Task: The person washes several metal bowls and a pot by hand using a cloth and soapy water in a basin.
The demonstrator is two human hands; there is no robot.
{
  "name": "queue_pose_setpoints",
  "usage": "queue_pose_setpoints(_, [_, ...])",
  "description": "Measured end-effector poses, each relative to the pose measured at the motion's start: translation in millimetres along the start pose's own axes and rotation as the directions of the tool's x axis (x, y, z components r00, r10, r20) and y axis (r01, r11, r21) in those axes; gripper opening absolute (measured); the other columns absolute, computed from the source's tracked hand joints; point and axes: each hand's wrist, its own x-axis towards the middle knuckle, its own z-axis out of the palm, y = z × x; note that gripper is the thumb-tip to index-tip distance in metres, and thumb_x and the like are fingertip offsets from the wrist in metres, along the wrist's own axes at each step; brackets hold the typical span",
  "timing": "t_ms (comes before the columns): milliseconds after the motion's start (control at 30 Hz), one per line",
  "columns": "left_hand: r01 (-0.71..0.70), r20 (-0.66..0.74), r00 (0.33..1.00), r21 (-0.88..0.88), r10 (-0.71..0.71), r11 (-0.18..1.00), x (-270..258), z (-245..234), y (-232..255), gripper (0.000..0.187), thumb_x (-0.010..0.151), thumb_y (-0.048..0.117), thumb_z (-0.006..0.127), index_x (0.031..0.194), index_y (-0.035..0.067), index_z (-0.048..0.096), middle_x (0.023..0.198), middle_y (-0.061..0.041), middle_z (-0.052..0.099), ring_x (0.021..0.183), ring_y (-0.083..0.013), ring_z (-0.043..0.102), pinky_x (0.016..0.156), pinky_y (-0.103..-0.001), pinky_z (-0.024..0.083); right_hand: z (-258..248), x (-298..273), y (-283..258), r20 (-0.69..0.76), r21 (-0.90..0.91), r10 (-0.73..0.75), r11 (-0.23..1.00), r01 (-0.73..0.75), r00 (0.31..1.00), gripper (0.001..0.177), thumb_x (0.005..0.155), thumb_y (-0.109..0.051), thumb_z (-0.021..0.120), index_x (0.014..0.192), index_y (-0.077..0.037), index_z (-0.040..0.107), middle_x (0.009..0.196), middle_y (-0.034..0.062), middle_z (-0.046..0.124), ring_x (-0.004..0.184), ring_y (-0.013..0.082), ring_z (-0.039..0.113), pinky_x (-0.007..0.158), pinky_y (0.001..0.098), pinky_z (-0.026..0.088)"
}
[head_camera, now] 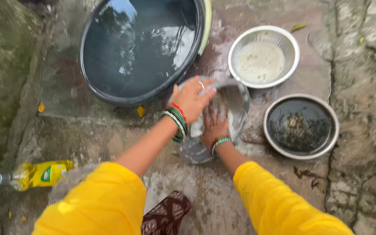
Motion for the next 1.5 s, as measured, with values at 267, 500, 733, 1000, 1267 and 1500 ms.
queue_pose_setpoints(267, [-0.111,-0.001,0.994,-0.076,0.111,0.991,-23.5,-3.4,-22.8,0.047,0.097,0.051,0.052,0.134,0.024,0.066,0.147,0.002,0.062,0.148,-0.025,0.04,0.113,-0.075,0.013,2.8,-10.5,-12.8,-0.267,-0.107,0.018,0.993,-0.048,0.964,0.108,0.081,-0.052,0.066,0.163,-0.005,0.014,0.169,0.0231,-0.001,0.157,0.0376,0.008,0.122,0.0588,-0.002])
queue_pose_setpoints(500, [-0.188,-0.052,0.982,-0.136,0.182,0.973,-13.0,-4.5,-23.2,0.045,0.095,0.051,0.056,0.128,0.023,0.072,0.139,-0.002,0.067,0.143,-0.0273,0.047,0.116,-0.075,0.011,44.3,-11.5,-40.9,-0.132,0.318,0.193,0.937,-0.143,0.972,0.114,0.076,-0.056,0.068,0.162,-0.008,0.011,0.17,0.0231,0.001,0.149,0.041,0.029,0.117,0.0525,0.028])
queue_pose_setpoints(733, [-0.206,-0.09,0.977,-0.169,0.193,0.964,-17.0,2.8,-23.1,0.039,0.098,0.045,0.055,0.123,0.02,0.072,0.138,-0.002,0.067,0.142,-0.0299,0.046,0.117,-0.073,0.01,108.0,28.7,-64.4,-0.212,0.889,0.223,-0.362,0.283,0.951,0.042,0.11,-0.031,0.045,0.131,0.001,0.062,0.13,0.0167,0.065,0.117,0.0242,0.059,0.101,0.0379,0.045])
queue_pose_setpoints(1000, [-0.472,-0.616,0.706,-0.042,0.349,0.881,-55.8,-17.0,-8.5,0.037,0.097,0.039,0.052,0.11,0.012,0.074,0.129,-0.013,0.065,0.134,-0.0359,0.051,0.114,-0.075,0.017,-54.1,-68.6,24.2,-0.342,0.419,0.297,-0.801,0.428,0.891,0.046,0.112,-0.042,0.045,0.131,-0.003,0.062,0.122,0.0139,0.068,0.109,0.0293,0.066,0.098,0.0459,0.052])
queue_pose_setpoints(1267, [-0.692,0.339,0.721,0.382,0.604,0.612,-67.0,-20.8,13.7,0.058,0.093,0.066,0.054,0.092,0.013,0.078,0.081,-0.016,0.075,0.077,-0.0348,0.074,0.071,-0.05,0.057,-101.8,-142.1,83.5,-0.4,0.392,0.454,-0.701,0.596,0.796,0.053,0.113,-0.054,0.044,0.134,-0.008,0.061,0.124,0.0124,0.071,0.113,0.0327,0.069,0.104,0.0499,0.055])
queue_pose_setpoints(1500, [-0.139,-0.133,0.983,-0.114,0.123,0.984,-15.6,-12.7,-1.8,0.054,0.093,0.059,0.055,0.094,0.01,0.079,0.097,-0.02,0.075,0.095,-0.0413,0.072,0.082,-0.051,0.055,-90.4,-135.3,36.5,-0.658,0.72,0.588,0.308,0.622,0.47,0.074,0.109,-0.07,0.029,0.138,-0.006,0.052,0.139,0.0125,0.057,0.13,0.0287,0.05,0.105,0.046,0.035])
